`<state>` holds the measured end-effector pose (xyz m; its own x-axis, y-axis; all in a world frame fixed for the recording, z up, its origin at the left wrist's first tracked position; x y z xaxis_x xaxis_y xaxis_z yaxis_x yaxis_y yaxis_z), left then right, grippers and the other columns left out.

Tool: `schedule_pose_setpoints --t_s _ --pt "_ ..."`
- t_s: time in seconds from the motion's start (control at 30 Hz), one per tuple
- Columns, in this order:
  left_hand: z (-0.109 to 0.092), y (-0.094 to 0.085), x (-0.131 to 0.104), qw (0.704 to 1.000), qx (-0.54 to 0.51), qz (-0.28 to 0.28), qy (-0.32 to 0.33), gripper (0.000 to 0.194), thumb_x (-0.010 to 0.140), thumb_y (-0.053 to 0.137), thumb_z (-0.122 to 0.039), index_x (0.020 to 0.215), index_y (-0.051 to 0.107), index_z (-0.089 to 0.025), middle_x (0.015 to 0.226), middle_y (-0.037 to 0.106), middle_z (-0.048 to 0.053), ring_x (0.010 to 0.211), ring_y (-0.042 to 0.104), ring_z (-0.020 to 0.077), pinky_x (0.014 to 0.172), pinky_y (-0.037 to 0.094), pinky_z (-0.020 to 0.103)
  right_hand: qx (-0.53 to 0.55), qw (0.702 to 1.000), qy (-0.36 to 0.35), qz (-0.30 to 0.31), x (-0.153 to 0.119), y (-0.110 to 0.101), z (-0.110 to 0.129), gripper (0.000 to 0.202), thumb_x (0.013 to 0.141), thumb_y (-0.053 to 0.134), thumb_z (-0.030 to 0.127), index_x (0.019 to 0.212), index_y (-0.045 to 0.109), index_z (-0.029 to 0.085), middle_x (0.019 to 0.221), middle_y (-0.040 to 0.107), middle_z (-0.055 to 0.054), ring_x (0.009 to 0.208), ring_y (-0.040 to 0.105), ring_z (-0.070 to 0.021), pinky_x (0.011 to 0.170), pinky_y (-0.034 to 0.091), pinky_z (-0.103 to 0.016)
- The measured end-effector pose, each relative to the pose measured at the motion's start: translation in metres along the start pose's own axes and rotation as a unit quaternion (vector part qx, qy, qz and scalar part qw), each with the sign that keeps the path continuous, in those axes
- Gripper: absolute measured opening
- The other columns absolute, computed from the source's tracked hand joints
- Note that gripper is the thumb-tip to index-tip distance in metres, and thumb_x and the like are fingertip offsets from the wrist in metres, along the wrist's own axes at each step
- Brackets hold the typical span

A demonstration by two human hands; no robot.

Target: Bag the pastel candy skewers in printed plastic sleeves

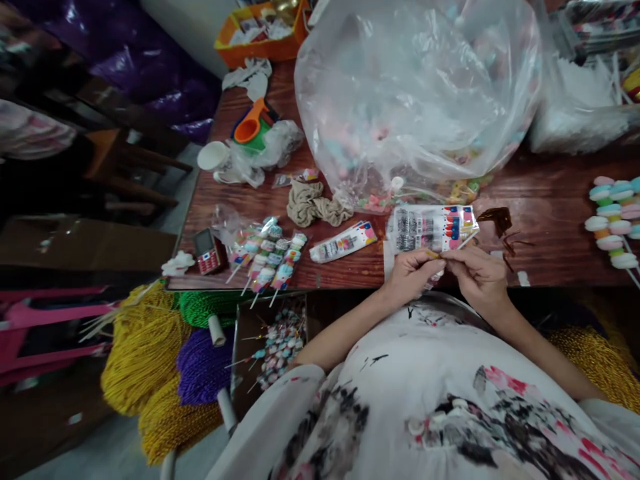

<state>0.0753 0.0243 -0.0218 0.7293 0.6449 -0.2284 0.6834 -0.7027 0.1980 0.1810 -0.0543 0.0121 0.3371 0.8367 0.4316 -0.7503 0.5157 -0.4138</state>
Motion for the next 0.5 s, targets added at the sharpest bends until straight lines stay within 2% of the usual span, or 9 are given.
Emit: schedule_pose_setpoints --t_s 0.1,0.2,0.27,0.33,0.4,0.5 --pt "0.012 -0.008 -0.002 0.997 -0.055 -0.016 -0.046 0.024 0.068 0.077 -0.039 0.071 0.071 -0.016 0.072 0.062 0.000 0.067 0.052 0.0086 0.064 0.044 0.020 0.018 0.999 0.042 0.008 -0.004 0.004 -0.009 0.024 0.087 0.060 0.017 0.107 0.070 0.023 0.091 0.073 -0.004 0.076 0.067 -0.0152 0.066 0.052 -0.029" --pt "0.022 -0.008 -0.001 0.990 -0.102 -0.016 -0.094 0.029 0.062 0.080 -0.039 0.073 0.071 -0.014 0.069 0.062 -0.001 0.061 0.051 0.0074 0.057 0.042 0.019 0.026 0.996 0.086 0.015 -0.008 0.008 -0.016 0.040 0.085 0.063 0.019 0.125 0.061 0.024 0.082 0.069 0.000 0.064 0.063 -0.0126 0.059 0.050 -0.027" --pt "0.024 -0.007 0.000 0.987 -0.121 -0.014 -0.108 0.029 0.062 0.081 -0.039 0.073 0.071 -0.014 0.067 0.061 -0.001 0.058 0.051 0.0068 0.054 0.041 0.019 0.019 0.996 0.089 -0.016 -0.012 0.005 -0.014 0.052 0.083 0.066 0.019 0.133 0.054 0.023 0.077 0.068 0.001 0.062 0.062 -0.0129 0.060 0.051 -0.028" --pt "0.022 -0.006 0.001 0.987 -0.124 -0.017 -0.098 0.029 0.063 0.080 -0.039 0.073 0.071 -0.014 0.066 0.061 -0.002 0.057 0.051 0.0066 0.054 0.041 0.019 0.005 0.994 0.082 -0.077 -0.018 -0.004 -0.008 0.051 0.079 0.071 0.018 0.128 0.056 0.022 0.078 0.069 0.000 0.068 0.065 -0.0145 0.066 0.053 -0.029" --pt "0.017 -0.006 0.002 0.992 -0.107 -0.015 -0.069 0.028 0.065 0.080 -0.039 0.072 0.071 -0.014 0.068 0.061 -0.001 0.059 0.050 0.0068 0.057 0.042 0.019 0.016 0.988 0.107 -0.111 -0.024 -0.009 -0.008 0.036 0.078 0.073 0.020 0.112 0.064 0.022 0.080 0.070 0.000 0.071 0.066 -0.0149 0.069 0.054 -0.030" --pt "0.004 -0.002 0.003 0.999 -0.045 0.004 -0.008 0.027 0.071 0.076 -0.040 0.072 0.070 -0.014 0.072 0.062 0.001 0.065 0.052 0.0086 0.061 0.044 0.021 0.108 0.969 0.213 -0.064 -0.031 0.000 -0.026 0.011 0.080 0.072 0.028 0.088 0.069 0.021 0.078 0.070 0.000 0.067 0.063 -0.0129 0.064 0.053 -0.027"
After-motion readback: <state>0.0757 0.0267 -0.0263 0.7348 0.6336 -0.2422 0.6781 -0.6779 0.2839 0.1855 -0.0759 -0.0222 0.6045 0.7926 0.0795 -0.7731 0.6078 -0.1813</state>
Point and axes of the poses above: each hand's wrist, its own x-axis towards the middle knuckle, its own y-axis out of the palm, z = x × y, the point moved 8 cm from there along x, towards the middle knuckle
